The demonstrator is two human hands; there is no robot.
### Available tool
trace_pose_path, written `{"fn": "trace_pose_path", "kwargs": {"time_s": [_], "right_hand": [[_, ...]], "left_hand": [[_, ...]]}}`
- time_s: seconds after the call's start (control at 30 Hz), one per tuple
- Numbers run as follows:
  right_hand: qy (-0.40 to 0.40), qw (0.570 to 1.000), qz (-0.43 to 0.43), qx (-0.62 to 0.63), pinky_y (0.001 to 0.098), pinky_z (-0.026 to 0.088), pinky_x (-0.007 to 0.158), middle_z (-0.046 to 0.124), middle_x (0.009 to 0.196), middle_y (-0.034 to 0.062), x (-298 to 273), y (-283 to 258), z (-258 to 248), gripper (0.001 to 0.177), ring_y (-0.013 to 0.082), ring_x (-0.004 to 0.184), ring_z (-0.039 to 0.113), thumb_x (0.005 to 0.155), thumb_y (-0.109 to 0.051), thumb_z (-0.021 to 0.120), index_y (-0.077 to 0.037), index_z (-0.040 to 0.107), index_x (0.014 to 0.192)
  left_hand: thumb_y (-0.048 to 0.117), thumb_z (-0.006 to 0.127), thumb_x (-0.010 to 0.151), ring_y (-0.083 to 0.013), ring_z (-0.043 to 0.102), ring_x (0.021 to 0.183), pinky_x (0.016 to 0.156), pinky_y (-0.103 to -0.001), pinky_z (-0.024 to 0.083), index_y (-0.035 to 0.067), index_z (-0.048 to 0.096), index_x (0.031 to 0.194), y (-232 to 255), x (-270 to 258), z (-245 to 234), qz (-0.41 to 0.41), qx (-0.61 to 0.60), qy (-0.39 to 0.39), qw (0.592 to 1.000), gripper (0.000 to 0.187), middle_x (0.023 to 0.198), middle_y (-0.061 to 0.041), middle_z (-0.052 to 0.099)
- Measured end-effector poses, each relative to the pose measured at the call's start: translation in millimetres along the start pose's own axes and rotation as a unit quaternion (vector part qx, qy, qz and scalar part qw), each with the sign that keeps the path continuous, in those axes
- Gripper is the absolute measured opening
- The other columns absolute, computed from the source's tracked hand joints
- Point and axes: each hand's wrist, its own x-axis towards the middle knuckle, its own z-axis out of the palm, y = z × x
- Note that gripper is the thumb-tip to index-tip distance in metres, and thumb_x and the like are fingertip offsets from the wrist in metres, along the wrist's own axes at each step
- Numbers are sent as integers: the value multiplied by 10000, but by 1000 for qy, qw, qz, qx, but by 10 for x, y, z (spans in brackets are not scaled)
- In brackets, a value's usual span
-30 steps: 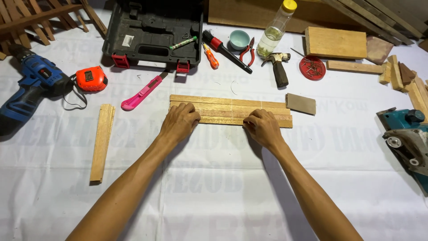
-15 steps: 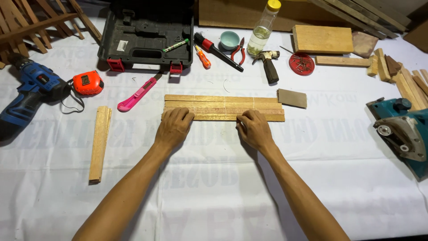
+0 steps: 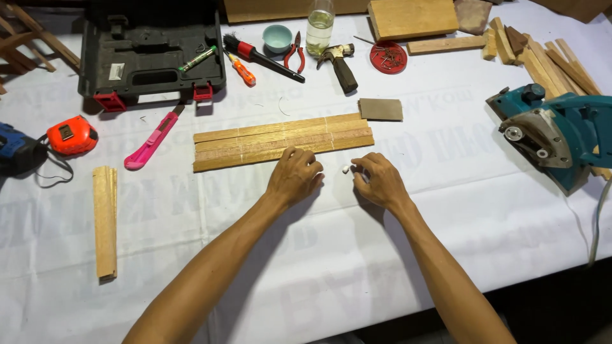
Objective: Measuring and assembling wooden pieces for a project.
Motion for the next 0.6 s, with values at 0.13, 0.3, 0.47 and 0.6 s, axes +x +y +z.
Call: {"fn": "trace_pose_path", "kwargs": {"time_s": [0.13, 0.3, 0.47, 0.6], "right_hand": [[28, 999, -22, -35, 382, 542, 743, 688, 820, 69, 34, -43, 57, 212, 223, 791, 632, 803, -181, 809, -36, 775, 954], [53, 997, -42, -31, 377, 459, 722, 669, 771, 42, 28, 41, 165, 169, 208, 757, 589, 813, -213, 820, -66, 790, 891], [36, 999, -14, 2, 372, 463, 755, 683, 762, 24, 31, 91, 159, 101, 183, 741, 594, 861, -177, 780, -76, 790, 866], [40, 996, -72, 20, 381, 489, 755, 687, 795, 63, 78, -34, 83, 232, 215, 773, 602, 776, -129, 773, -39, 792, 989]], "left_hand": [[230, 790, 840, -206, 623, 851, 924, -411, 434, 87, 766, 844, 171, 212, 265, -24, -29, -14, 999, 145, 843, -71, 685], [167, 749, 866, -203, 633, 811, 881, -407, 441, 97, 780, 768, 269, 289, 296, -29, -35, -5, 999, 124, 770, -59, 695], [172, 712, 913, -192, 622, 760, 799, -389, 451, 90, 798, 938, 190, 278, 459, -110, -119, -22, 987, 121, 807, -71, 720], [151, 693, 924, -205, 620, 782, 777, -398, 445, 98, 812, 997, 179, 323, 483, -144, -109, -72, 981, 150, 816, -84, 718]]}}
